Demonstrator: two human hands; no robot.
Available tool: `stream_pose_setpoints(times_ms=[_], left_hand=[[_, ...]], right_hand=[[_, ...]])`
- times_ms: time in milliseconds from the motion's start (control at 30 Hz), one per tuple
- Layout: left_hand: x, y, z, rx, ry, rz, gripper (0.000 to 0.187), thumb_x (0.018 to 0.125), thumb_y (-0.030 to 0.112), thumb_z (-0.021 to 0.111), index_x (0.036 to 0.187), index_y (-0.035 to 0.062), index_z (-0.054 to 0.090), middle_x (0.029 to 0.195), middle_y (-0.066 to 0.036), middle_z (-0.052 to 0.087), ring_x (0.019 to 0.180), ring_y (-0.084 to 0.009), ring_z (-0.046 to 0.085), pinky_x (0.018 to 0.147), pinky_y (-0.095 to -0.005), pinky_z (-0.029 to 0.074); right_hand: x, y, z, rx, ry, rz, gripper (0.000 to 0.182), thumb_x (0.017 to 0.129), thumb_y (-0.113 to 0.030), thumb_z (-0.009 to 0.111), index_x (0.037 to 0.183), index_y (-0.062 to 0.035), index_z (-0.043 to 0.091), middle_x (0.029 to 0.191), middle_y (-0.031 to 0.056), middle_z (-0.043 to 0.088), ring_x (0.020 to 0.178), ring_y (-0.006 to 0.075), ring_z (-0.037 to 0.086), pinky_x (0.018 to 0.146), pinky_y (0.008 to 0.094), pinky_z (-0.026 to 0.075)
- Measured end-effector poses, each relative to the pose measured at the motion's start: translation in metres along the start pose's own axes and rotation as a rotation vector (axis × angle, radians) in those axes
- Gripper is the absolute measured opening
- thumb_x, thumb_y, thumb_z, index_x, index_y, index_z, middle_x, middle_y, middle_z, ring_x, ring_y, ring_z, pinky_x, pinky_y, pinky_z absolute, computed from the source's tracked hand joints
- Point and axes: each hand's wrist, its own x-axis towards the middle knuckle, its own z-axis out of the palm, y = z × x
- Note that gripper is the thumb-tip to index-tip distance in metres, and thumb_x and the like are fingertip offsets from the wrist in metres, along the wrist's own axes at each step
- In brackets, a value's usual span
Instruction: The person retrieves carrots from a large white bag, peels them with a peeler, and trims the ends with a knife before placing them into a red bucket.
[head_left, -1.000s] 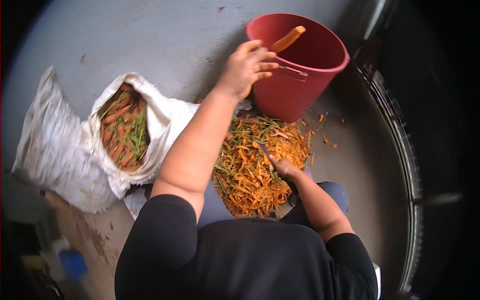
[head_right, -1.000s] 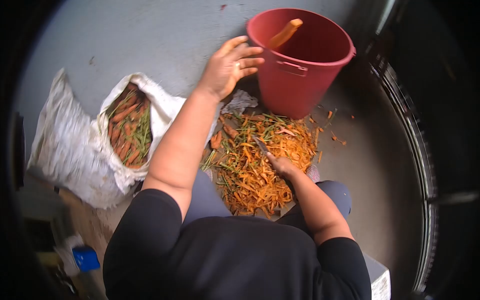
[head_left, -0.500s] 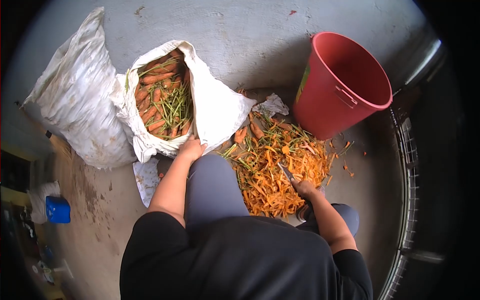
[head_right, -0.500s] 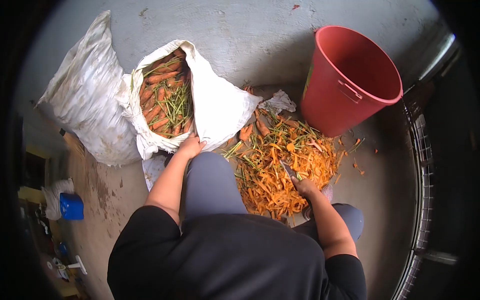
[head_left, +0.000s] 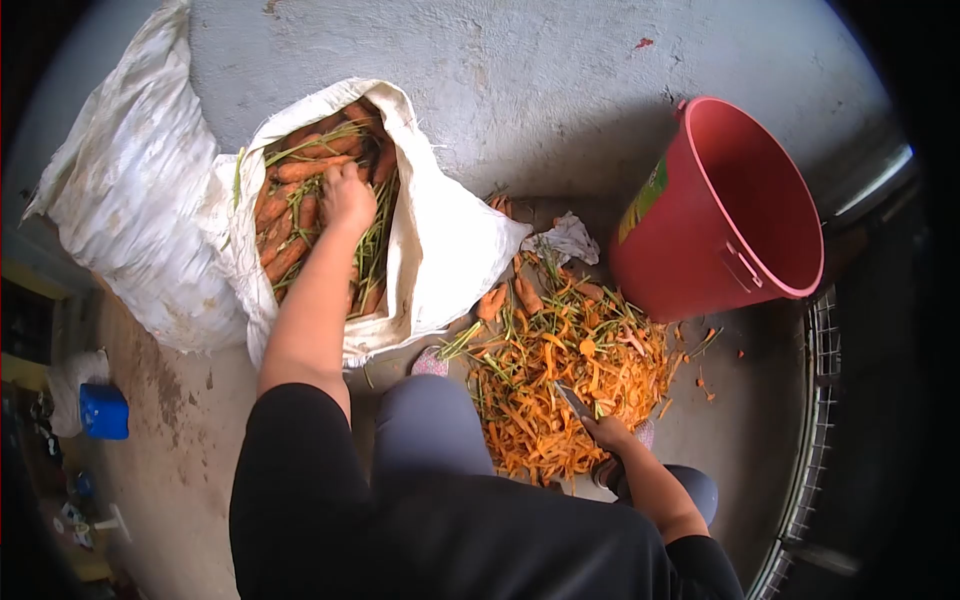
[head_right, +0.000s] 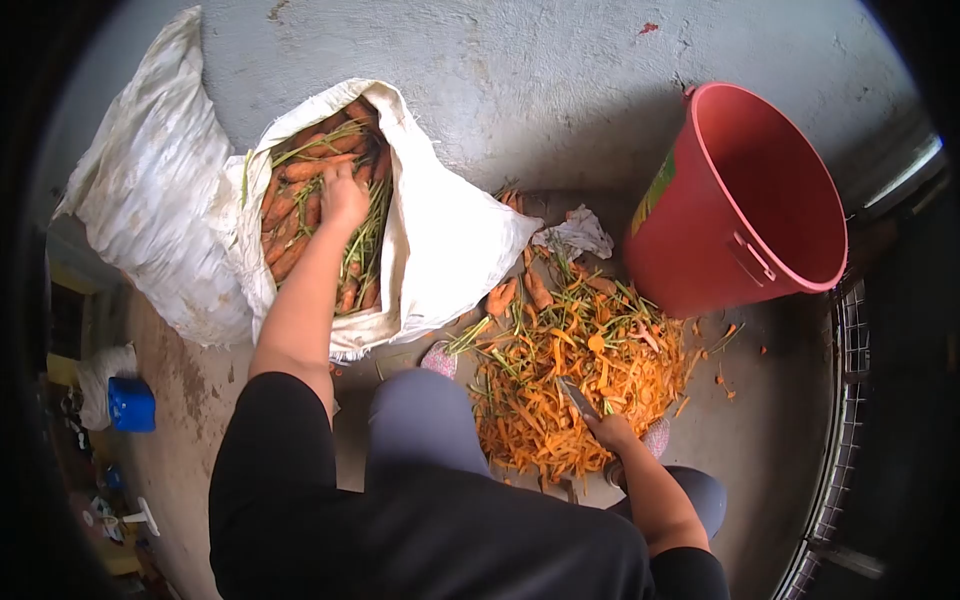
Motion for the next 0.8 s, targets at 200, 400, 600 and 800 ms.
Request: stream_pose_setpoints(times_ms=[200,400,600,800], left_hand=[[0.082,0.011,0.014,0.33,0.014,0.409,0.033,0.085,0.012,0.04,0.117,0.0063,0.045,0.12,-0.011,0.041,0.117,-0.0278,0.036,0.094,-0.0429,0.033],[0.123,0.018,0.048,0.343,0.051,0.38,0.035,0.085,0.014,0.036,0.116,0.0063,0.049,0.125,-0.008,0.04,0.123,-0.0224,0.031,0.099,-0.0448,0.024],[0.129,0.016,0.05,0.474,0.069,0.406,0.031,0.083,0.014,0.039,0.106,0.004,0.056,0.114,-0.009,0.046,0.119,-0.0241,0.035,0.102,-0.0417,0.021],[0.12,0.004,0.033,0.757,-0.094,0.82,0.029,0.082,0.014,0.038,0.097,0.002,0.06,0.098,-0.011,0.057,0.106,-0.0237,0.047,0.102,-0.0414,0.021]], right_hand=[[0.026,0.01,0.004,-0.011,0.073,-0.045,0.064,0.083,-0.055,0.039,0.092,0.0052,0.06,0.089,0.0256,0.059,0.088,0.037,0.057,0.077,0.0409,0.043],[0.036,-0.003,0.003,-0.042,-0.015,-0.005,0.065,0.083,-0.056,0.038,0.1,0.0034,0.058,0.097,0.0259,0.058,0.093,0.0374,0.055,0.08,0.0416,0.042],[0.036,-0.008,0.005,-0.077,-0.059,0.024,0.07,0.083,-0.059,0.036,0.098,0.005,0.059,0.097,0.0258,0.058,0.094,0.0377,0.054,0.08,0.0416,0.042],[0.04,-0.001,0.014,-0.079,-0.043,-0.005,0.072,0.082,-0.061,0.034,0.094,0.005,0.06,0.092,0.025,0.059,0.09,0.0371,0.055,0.078,0.0417,0.042]])
